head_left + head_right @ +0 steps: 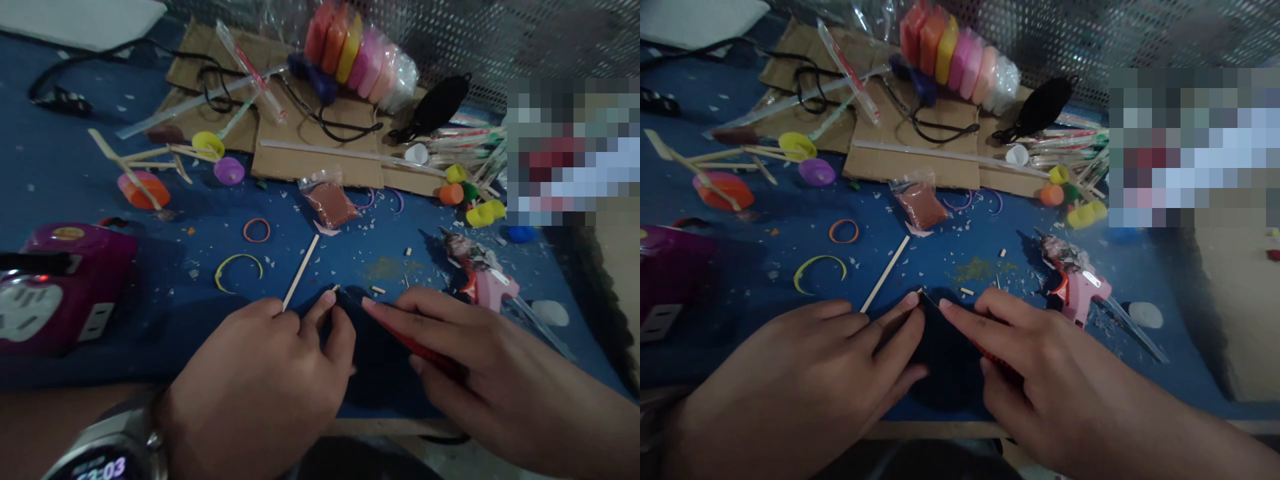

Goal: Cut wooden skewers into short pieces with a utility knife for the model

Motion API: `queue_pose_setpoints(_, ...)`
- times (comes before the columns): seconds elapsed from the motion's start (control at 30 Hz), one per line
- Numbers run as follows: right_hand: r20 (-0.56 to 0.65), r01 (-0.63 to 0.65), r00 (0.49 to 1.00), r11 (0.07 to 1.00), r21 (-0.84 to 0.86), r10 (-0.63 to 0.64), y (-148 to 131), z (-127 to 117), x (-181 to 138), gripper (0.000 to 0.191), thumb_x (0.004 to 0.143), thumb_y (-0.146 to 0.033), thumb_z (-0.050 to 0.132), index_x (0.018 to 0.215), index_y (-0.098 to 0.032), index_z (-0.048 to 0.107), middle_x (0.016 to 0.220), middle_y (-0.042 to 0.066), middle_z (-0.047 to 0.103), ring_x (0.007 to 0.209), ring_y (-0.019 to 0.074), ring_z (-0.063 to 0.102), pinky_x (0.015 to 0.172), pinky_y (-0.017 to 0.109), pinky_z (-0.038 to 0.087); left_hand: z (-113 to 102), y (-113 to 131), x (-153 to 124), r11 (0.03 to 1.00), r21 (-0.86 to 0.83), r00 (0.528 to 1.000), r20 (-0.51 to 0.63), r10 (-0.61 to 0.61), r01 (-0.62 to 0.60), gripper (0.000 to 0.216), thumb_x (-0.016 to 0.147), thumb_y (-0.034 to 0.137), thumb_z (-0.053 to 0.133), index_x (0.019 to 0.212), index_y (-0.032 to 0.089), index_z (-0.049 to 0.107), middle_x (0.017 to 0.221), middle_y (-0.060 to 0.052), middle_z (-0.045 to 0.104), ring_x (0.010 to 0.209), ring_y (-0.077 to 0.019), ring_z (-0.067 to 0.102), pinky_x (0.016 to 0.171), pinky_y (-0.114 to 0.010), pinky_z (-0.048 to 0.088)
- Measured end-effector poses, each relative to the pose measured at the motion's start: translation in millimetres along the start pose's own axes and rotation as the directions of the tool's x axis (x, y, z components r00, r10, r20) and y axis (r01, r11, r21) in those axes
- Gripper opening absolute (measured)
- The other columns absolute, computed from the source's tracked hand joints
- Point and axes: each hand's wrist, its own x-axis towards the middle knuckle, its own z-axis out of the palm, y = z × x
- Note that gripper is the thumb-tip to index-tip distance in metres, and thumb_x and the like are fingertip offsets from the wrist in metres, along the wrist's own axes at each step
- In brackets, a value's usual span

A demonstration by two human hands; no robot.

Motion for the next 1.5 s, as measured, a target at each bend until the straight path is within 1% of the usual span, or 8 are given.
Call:
queue_pose_setpoints(0.13, -0.026, 0.028, 0.999, 0.999, 0.034, -0.027, 1.9, 8.7, 2.5, 0.062, 0.103, -0.01, 0.048, 0.163, -0.021, 0.054, 0.135, 0.013, 0.07, 0.108, 0.0187, 0.077, 0.094, 0.033, 0.067, 0.6, 0.9, -0.8, 1.0, 0.009, 1.0, 0.01, 0.008, -0.008, 0.036, 0.089, 0.013, 0.067, 0.121, 0.005, 0.081, 0.115, -0.026, 0.084, 0.07, -0.0294, 0.082, 0.054, -0.039, 0.063)
queue_pose_setpoints(0.3, 0.002, 0.03, 1.0, 0.999, -0.025, -0.03, 4.3, 11.8, 2.5, 0.066, 0.098, -0.009, 0.051, 0.162, -0.021, 0.056, 0.123, 0.012, 0.069, 0.092, 0.0199, 0.076, 0.075, 0.034, 0.067, 1.4, 0.5, -0.9, 1.0, -0.007, 1.0, 0.001, 0.016, -0.016, 0.041, 0.083, 0.012, 0.069, 0.121, 0.002, 0.081, 0.111, -0.027, 0.084, 0.067, -0.0305, 0.08, 0.051, -0.041, 0.062)
queue_pose_setpoints(0.4, 0.024, 0.013, 1.0, 1.0, -0.011, -0.013, 4.0, 7.1, -0.7, 0.068, 0.096, -0.008, 0.052, 0.162, -0.023, 0.057, 0.119, 0.01, 0.07, 0.091, 0.0186, 0.076, 0.075, 0.032, 0.065, 2.0, 0.8, -1.4, 1.0, -0.007, 1.0, -0.01, 0.014, -0.014, 0.041, 0.08, 0.012, 0.07, 0.119, 0.003, 0.082, 0.11, -0.026, 0.085, 0.063, -0.0298, 0.079, 0.049, -0.04, 0.061)
queue_pose_setpoints(0.67, 0.043, -0.001, 0.999, 0.998, -0.065, 0.004, 0.4, -9.8, -2.5, 0.067, 0.098, -0.012, 0.053, 0.163, -0.027, 0.057, 0.128, 0.011, 0.073, 0.099, 0.0224, 0.077, 0.073, 0.03, 0.066, 1.4, 0.5, -1.6, 1.0, 0.022, 1.0, 0.011, 0.02, -0.021, 0.033, 0.094, 0.016, 0.066, 0.12, 0.003, 0.081, 0.113, -0.027, 0.083, 0.064, -0.0294, 0.079, 0.05, -0.04, 0.062)
queue_pose_setpoints(0.77, 0.017, -0.005, 1.0, 0.999, -0.052, 0.006, 2.1, -12.3, -1.0, 0.066, 0.101, -0.014, 0.053, 0.166, -0.029, 0.053, 0.133, 0.012, 0.072, 0.105, 0.0238, 0.077, 0.077, 0.031, 0.068, 0.9, 0.0, -0.3, 1.0, 0.019, 1.0, 0.001, 0.015, -0.015, 0.031, 0.099, 0.018, 0.062, 0.12, 0.004, 0.081, 0.115, -0.027, 0.083, 0.064, -0.0287, 0.08, 0.051, -0.041, 0.063)
queue_pose_setpoints(0.9, 0.019, 0.0, 1.0, 1.0, -0.03, 0.0, 5.4, -11.0, 0.3, 0.065, 0.103, -0.013, 0.052, 0.166, -0.029, 0.052, 0.129, 0.01, 0.073, 0.102, 0.0211, 0.077, 0.085, 0.032, 0.068, 1.7, -0.1, 0.3, 1.0, 0.005, 1.0, -0.006, 0.01, -0.01, 0.031, 0.1, 0.017, 0.062, 0.12, 0.002, 0.08, 0.112, -0.028, 0.084, 0.065, -0.0296, 0.08, 0.051, -0.041, 0.063)
queue_pose_setpoints(1.0, 0.0, 0.011, 1.0, 0.999, -0.037, -0.011, 5.8, -10.6, -0.4, 0.062, 0.104, -0.014, 0.05, 0.165, -0.027, 0.052, 0.136, 0.011, 0.071, 0.112, 0.0225, 0.076, 0.09, 0.032, 0.067, 1.7, 0.2, -0.3, 1.0, -0.007, 1.0, 0.007, 0.012, -0.012, 0.031, 0.101, 0.018, 0.063, 0.121, 0.002, 0.08, 0.112, -0.028, 0.084, 0.066, -0.0295, 0.081, 0.051, -0.041, 0.063)
queue_pose_setpoints(1.5, 0.028, 0.003, 1.0, 1.0, 0.015, -0.003, 4.1, -7.9, 1.0, 0.064, 0.106, -0.012, 0.048, 0.169, -0.028, 0.045, 0.136, 0.008, 0.068, 0.117, 0.0174, 0.073, 0.097, 0.027, 0.064, 1.6, 1.0, -1.3, 1.0, 0.011, 1.0, 0.0, 0.003, -0.003, 0.032, 0.101, 0.021, 0.065, 0.122, 0.003, 0.08, 0.115, -0.027, 0.083, 0.069, -0.0297, 0.082, 0.053, -0.041, 0.063)
